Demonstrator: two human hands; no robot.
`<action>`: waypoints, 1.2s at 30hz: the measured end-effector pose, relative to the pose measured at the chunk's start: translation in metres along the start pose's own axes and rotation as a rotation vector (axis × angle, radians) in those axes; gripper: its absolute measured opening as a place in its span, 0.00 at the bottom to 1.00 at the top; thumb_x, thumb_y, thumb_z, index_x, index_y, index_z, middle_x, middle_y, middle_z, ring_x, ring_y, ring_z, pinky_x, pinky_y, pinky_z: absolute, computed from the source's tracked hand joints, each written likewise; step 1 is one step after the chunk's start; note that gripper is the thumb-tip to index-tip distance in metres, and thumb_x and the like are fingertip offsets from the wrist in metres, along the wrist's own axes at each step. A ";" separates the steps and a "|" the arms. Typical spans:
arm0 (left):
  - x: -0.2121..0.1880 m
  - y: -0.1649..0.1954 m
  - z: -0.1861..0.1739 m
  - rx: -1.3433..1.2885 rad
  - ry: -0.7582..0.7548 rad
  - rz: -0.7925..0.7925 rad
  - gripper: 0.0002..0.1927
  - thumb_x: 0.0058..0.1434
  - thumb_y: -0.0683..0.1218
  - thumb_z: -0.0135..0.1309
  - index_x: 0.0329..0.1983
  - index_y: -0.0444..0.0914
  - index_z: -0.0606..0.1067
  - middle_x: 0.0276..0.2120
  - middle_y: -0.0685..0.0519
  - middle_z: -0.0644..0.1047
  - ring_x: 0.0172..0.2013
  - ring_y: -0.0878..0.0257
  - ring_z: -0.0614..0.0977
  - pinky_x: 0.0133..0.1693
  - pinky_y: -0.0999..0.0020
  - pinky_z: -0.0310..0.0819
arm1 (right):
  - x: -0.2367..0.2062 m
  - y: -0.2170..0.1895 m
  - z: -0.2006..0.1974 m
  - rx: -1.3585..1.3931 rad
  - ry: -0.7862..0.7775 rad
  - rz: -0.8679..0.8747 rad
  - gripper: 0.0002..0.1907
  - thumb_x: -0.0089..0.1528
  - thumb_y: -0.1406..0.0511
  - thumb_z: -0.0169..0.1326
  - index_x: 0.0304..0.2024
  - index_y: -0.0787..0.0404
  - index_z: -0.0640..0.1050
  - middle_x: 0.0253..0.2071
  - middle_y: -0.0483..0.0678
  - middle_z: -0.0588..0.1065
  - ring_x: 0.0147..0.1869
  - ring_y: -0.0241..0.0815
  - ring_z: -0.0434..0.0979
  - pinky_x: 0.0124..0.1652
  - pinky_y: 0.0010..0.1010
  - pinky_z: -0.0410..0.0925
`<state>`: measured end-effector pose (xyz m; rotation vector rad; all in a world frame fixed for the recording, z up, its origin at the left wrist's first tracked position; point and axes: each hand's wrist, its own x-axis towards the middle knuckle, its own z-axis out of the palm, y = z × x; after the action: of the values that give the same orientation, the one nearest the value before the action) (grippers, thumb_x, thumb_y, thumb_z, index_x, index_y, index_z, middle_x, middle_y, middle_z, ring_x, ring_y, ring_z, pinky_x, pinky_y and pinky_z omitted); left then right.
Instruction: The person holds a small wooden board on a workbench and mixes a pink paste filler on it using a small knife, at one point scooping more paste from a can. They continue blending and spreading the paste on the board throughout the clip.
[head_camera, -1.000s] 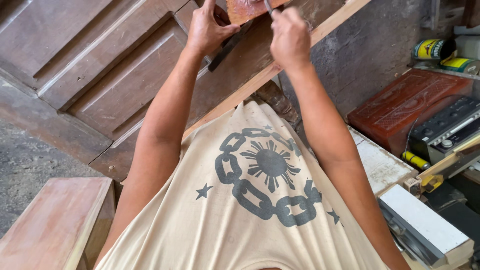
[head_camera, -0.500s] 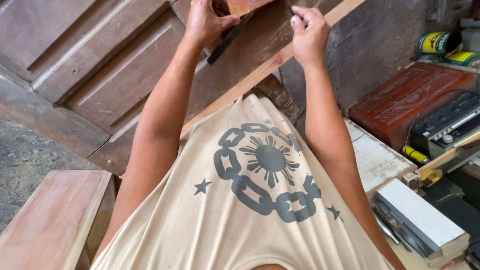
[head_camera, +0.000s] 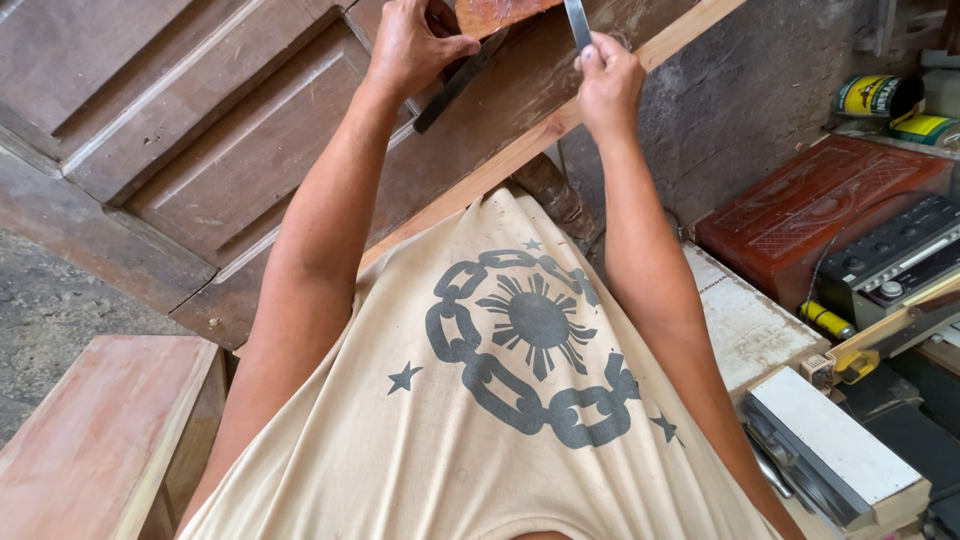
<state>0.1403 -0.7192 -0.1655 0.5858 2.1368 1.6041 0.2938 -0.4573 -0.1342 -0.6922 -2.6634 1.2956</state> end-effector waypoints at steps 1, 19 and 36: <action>0.000 0.000 0.000 -0.025 -0.002 -0.006 0.19 0.54 0.45 0.77 0.37 0.32 0.77 0.30 0.50 0.82 0.30 0.64 0.84 0.33 0.69 0.80 | 0.001 -0.004 0.001 -0.020 -0.022 0.060 0.10 0.73 0.70 0.50 0.51 0.65 0.82 0.32 0.46 0.81 0.32 0.35 0.78 0.31 0.30 0.70; 0.001 -0.009 0.001 -0.043 -0.015 0.001 0.20 0.57 0.45 0.77 0.40 0.33 0.76 0.31 0.53 0.80 0.32 0.67 0.82 0.34 0.70 0.80 | -0.013 -0.028 0.011 0.046 -0.097 0.210 0.14 0.71 0.69 0.48 0.56 0.58 0.81 0.27 0.41 0.77 0.29 0.30 0.76 0.28 0.28 0.70; 0.001 0.004 -0.001 0.008 -0.001 -0.033 0.20 0.54 0.48 0.77 0.36 0.32 0.78 0.30 0.50 0.82 0.30 0.64 0.84 0.33 0.69 0.80 | 0.014 -0.085 -0.018 -0.254 0.048 -0.271 0.11 0.68 0.72 0.55 0.52 0.64 0.82 0.39 0.54 0.81 0.41 0.45 0.82 0.42 0.38 0.74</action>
<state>0.1391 -0.7185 -0.1616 0.5509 2.1421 1.5787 0.2560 -0.4837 -0.0592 -0.3614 -2.7881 0.8745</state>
